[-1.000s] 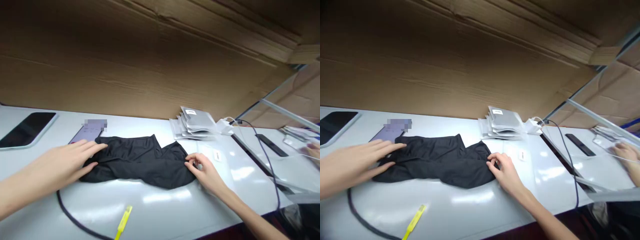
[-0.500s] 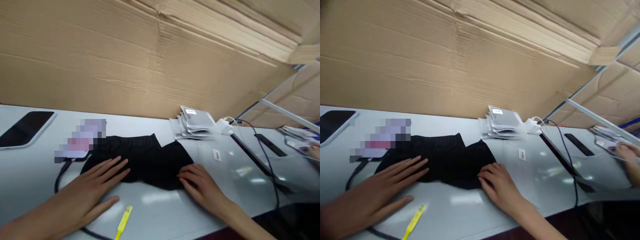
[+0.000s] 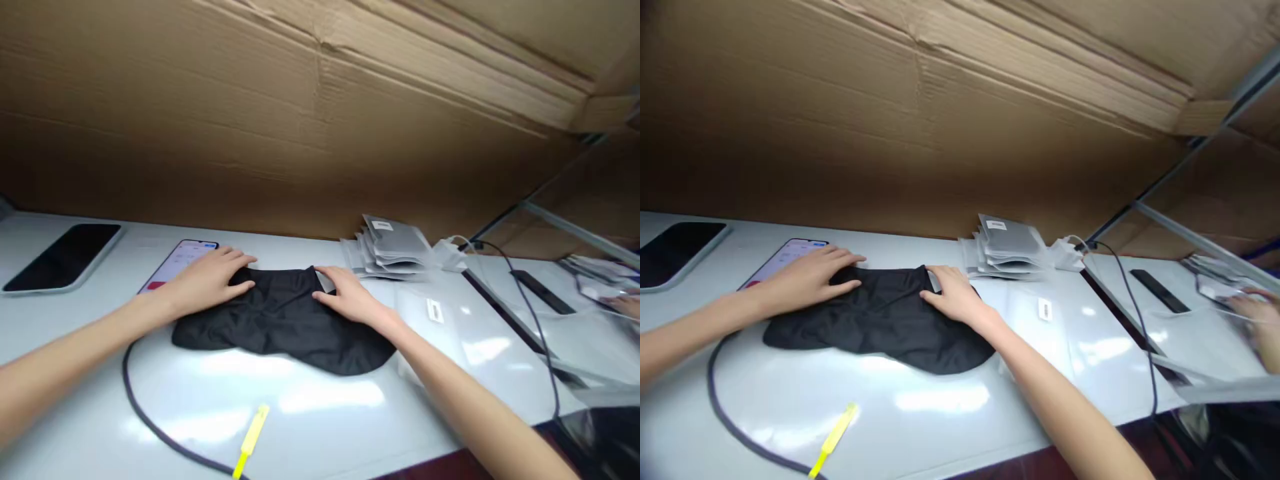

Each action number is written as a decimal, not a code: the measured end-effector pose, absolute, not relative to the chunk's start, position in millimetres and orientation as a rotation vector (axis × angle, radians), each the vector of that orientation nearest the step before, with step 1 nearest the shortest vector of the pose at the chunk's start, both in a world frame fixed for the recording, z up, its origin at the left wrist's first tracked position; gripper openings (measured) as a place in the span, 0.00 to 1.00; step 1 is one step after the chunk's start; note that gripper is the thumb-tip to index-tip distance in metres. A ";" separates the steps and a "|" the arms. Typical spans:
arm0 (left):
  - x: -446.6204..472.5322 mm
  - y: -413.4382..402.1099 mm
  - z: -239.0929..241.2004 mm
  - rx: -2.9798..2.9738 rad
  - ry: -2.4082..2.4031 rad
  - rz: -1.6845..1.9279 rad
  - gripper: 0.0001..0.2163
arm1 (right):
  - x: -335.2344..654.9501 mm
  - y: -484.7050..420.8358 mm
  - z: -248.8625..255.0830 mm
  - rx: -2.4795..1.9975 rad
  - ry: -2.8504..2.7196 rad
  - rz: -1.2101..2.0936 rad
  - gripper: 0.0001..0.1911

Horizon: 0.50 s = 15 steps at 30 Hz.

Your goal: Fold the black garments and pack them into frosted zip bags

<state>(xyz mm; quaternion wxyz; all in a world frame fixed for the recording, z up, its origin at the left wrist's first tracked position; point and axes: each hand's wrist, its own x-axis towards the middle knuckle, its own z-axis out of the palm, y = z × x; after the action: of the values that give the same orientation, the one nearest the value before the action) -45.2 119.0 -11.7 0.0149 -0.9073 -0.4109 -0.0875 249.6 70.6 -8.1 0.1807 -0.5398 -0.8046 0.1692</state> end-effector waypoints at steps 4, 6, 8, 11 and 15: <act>-45.3 120.4 -14.0 -2.852 -1.296 -0.301 0.22 | 246.7 78.9 -10.8 -1.562 -2.252 0.516 0.25; -44.9 120.0 -12.7 -2.891 -1.264 -0.332 0.21 | 246.4 80.8 -12.1 -1.573 -2.234 0.533 0.24; -44.4 119.8 -10.9 -2.914 -1.231 -0.361 0.19 | 245.6 83.2 -14.5 -1.574 -2.206 0.542 0.25; -43.3 117.8 -8.3 -2.937 -1.176 -0.418 0.14 | 242.3 88.4 -19.3 -1.581 -2.133 0.527 0.30; -41.7 110.0 -3.2 -2.929 -1.085 -0.415 0.13 | 235.0 92.7 -18.5 -1.521 -2.126 0.523 0.26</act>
<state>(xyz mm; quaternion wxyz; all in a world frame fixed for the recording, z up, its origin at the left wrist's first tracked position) -41.7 110.0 -3.2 -0.0046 -0.9295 -0.3444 -0.1316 235.0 92.7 -18.5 0.2357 -0.5546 -0.7750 0.1907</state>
